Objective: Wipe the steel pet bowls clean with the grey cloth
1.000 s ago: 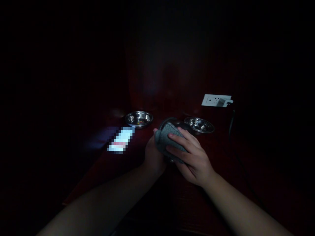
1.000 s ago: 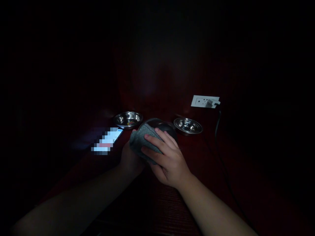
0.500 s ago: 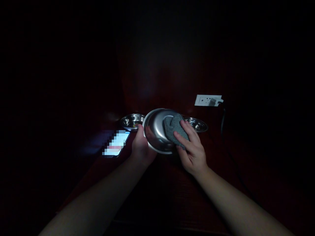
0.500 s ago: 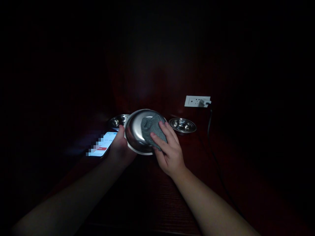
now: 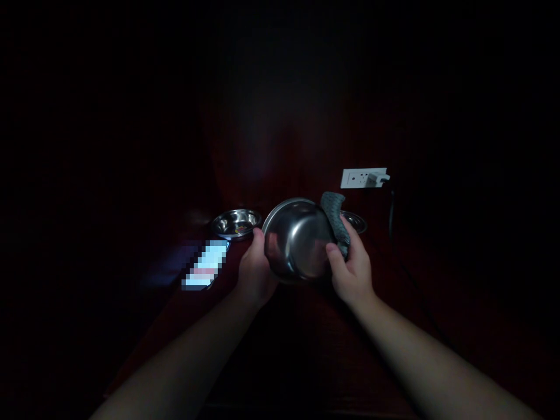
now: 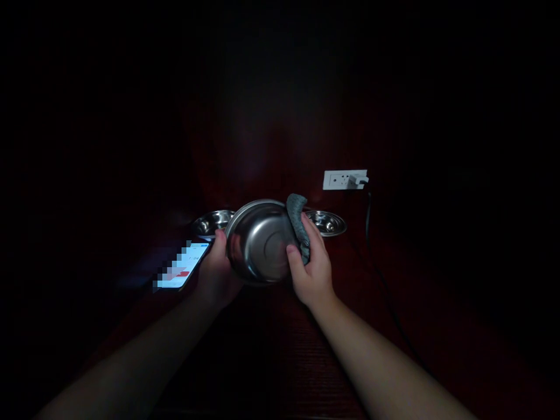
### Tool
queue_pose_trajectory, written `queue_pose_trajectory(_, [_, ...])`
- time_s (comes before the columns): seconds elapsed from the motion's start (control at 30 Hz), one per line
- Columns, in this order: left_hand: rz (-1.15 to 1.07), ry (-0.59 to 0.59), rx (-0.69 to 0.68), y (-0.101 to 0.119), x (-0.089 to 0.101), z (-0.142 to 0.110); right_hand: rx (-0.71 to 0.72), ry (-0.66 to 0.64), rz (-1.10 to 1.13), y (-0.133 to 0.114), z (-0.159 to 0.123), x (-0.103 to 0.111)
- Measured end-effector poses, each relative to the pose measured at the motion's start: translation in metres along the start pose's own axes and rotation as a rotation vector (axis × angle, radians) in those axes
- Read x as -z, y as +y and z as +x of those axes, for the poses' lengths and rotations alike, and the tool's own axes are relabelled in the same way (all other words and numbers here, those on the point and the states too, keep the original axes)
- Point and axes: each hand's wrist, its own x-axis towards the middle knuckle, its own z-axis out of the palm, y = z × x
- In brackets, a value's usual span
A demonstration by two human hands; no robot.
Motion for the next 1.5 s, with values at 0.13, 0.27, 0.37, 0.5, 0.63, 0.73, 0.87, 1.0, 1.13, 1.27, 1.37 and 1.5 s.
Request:
queue_pose_trajectory(0.13, [0.292, 0.068, -0.077, -0.001, 0.009, -0.008, -0.006, 0.03, 0.003, 0.0, 0.001, 0.001])
queue_pose_trajectory(0.27, [0.397, -0.028, -0.122, -0.001, 0.019, -0.014, 0.062, 0.008, -0.003, -0.003, 0.003, 0.005])
queue_pose_trajectory(0.37, [0.435, -0.251, -0.181, -0.001, 0.018, -0.018, 0.143, -0.032, -0.032, -0.008, 0.004, 0.008])
queue_pose_trajectory(0.5, [0.471, -0.479, -0.181, -0.004, 0.012, -0.026, 0.212, -0.134, -0.067, -0.016, 0.005, 0.012])
queue_pose_trajectory(0.63, [0.433, -0.504, -0.188, -0.009, 0.009, -0.031, 0.271, -0.221, -0.111, -0.022, 0.005, 0.014])
queue_pose_trajectory(0.73, [0.408, -0.519, -0.22, -0.012, 0.011, -0.031, 0.345, -0.257, -0.147, -0.026, 0.005, 0.014])
queue_pose_trajectory(0.87, [0.377, -0.447, -0.293, -0.015, 0.01, -0.031, 0.433, -0.328, -0.187, -0.027, 0.005, 0.013])
queue_pose_trajectory(1.0, [0.272, -0.365, -0.232, -0.016, 0.005, -0.031, 0.453, -0.409, -0.178, -0.024, 0.003, 0.011])
queue_pose_trajectory(1.13, [0.256, -0.343, -0.184, -0.017, 0.004, -0.024, 0.453, -0.448, -0.178, -0.021, 0.002, 0.008])
queue_pose_trajectory(1.27, [0.14, -0.318, -0.171, -0.016, 0.002, -0.016, 0.413, -0.473, -0.182, -0.021, 0.001, 0.007])
queue_pose_trajectory(1.37, [-0.019, -0.342, -0.094, -0.013, -0.004, -0.015, 0.394, -0.479, -0.19, -0.02, 0.0, 0.006])
queue_pose_trajectory(1.5, [-0.155, -0.434, -0.054, -0.006, -0.011, -0.018, 0.366, -0.454, -0.192, -0.016, 0.0, 0.006])
